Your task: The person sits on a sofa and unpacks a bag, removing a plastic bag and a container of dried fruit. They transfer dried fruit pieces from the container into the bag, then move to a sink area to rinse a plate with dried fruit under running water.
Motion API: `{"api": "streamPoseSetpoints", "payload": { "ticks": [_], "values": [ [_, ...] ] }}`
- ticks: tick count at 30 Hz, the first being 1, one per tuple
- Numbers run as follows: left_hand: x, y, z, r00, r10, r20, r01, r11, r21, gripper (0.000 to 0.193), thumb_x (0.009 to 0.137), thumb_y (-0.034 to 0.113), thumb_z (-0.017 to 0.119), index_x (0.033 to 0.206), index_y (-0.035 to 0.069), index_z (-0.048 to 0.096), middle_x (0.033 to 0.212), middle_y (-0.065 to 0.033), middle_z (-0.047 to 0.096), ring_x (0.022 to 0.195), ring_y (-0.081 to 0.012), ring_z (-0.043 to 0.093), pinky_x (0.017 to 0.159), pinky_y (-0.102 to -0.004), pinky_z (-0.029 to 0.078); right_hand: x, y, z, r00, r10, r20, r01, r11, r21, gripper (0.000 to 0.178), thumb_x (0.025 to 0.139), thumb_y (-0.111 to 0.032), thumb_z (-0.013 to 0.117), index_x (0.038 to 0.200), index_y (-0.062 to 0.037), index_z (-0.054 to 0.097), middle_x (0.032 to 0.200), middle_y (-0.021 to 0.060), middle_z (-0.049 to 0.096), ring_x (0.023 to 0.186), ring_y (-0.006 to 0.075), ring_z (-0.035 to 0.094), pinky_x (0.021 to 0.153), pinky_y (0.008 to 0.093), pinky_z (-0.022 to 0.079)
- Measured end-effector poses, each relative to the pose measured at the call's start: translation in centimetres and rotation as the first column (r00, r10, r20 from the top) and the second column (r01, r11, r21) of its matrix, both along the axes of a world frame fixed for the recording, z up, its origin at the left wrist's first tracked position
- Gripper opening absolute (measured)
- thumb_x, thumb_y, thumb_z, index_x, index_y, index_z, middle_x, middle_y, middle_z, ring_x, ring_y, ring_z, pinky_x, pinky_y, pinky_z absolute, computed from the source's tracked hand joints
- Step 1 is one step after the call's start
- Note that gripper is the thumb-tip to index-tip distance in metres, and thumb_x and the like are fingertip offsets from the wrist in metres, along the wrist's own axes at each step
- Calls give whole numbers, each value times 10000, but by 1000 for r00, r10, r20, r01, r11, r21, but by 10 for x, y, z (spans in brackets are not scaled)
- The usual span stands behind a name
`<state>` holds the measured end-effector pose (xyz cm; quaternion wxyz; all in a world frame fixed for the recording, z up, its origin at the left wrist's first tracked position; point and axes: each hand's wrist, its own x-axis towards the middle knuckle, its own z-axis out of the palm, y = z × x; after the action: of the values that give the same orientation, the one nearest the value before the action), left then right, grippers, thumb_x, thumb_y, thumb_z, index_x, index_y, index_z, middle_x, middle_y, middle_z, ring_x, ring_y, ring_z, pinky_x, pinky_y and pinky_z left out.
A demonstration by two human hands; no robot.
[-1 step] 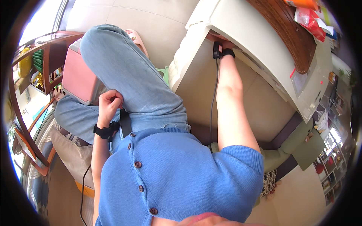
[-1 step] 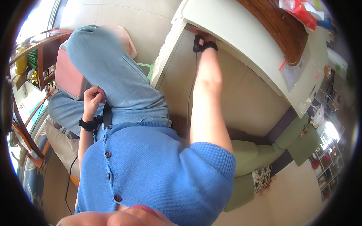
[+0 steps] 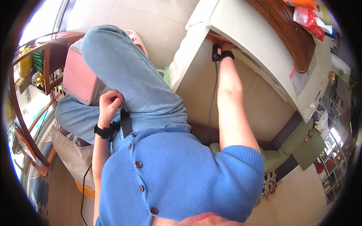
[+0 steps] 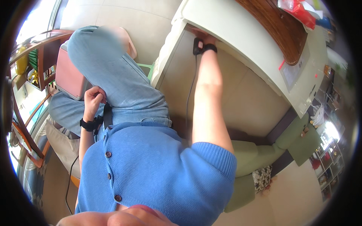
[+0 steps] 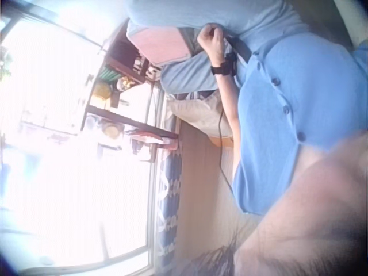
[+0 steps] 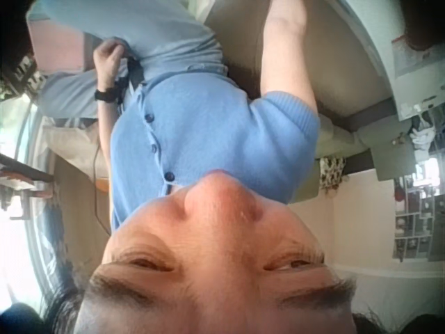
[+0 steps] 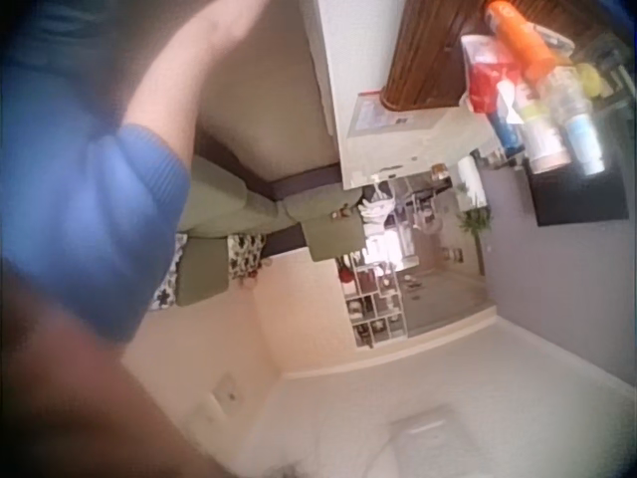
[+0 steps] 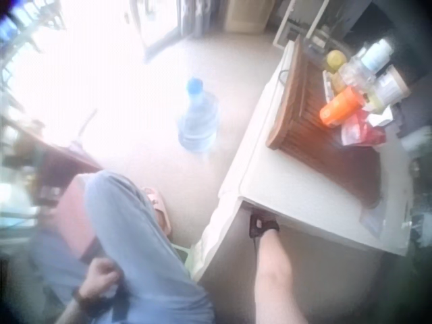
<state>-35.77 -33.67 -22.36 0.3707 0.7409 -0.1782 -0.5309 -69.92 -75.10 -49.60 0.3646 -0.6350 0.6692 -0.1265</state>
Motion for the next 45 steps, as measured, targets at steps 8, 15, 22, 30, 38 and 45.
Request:
{"api": "streamPoseSetpoints", "payload": {
  "ticks": [8, 15, 22, 30, 38, 45],
  "values": [
    [2, 4, -3, 999, -50, 22, 51, 996, -69, 141, 834, -47, 481, 790, -10, 609, 701, -22, 618, 607, -90, 597, 580, -223, 499, 24, 248, -12, 741, -578, 343, -333, 127, 934, 753, 936, -459, 633, 1512, -95, 312, 1554, 202, 346, 1259, 499, 511, 939, 505, 521],
    [9, 11, -13, 984, -170, 49, 176, 965, -193, 134, 890, -37, 489, 863, 8, 613, 713, -28, 618, 647, -101, 609, 614, -231, 502, 38, 280, 48, 857, 1, 516, -405, 620, 672, 759, 956, -433, 622, 1532, -80, 278, 1507, 232, 387, 1265, 427, 516, 1007, 504, 495],
    [7, 24, -17, 967, -237, 94, 252, 940, -231, 119, 952, -7, 509, 932, 16, 624, 781, -18, 633, 698, -83, 607, 657, -223, 503, 47, 317, 18, 403, -869, 288, -354, 142, 924, 485, 966, -403, 597, 1287, -51, 507, 1127, 293, 661, 840, 328, 703, 779, 403, 584],
    [3, 38, -12, 943, -299, 148, 323, 928, -185, 117, 977, 14, 517, 957, 14, 633, 804, -22, 638, 716, -95, 623, 656, -225, 495, 37, 266, 59, 669, -533, 518, -427, 295, 855, 734, 910, -556, 648, 1425, -77, 437, 1361, 255, 546, 1046, 311, 669, 872, 378, 572],
    [-1, 35, -12, 921, -319, 223, 369, 899, -235, 123, 990, 26, 514, 959, 14, 632, 830, -15, 645, 727, -88, 629, 665, -222, 493, 106, 232, 203, 796, 598, -95, -597, 747, -293, 882, 804, -453, 767, 1511, -108, 368, 1579, 316, 189, 1310, 640, 357, 926, 528, 554],
    [-1, 41, -9, 924, -309, 227, 358, 907, -223, 132, 1007, 31, 504, 978, 14, 631, 846, -16, 643, 752, -86, 619, 675, -223, 494, 85, 239, 181, 651, 699, -295, -758, 614, -220, 375, 760, -153, 718, 1132, -116, 697, 1643, 165, 122, 1320, 593, 402, 752, 469, 630]
  ]
}}
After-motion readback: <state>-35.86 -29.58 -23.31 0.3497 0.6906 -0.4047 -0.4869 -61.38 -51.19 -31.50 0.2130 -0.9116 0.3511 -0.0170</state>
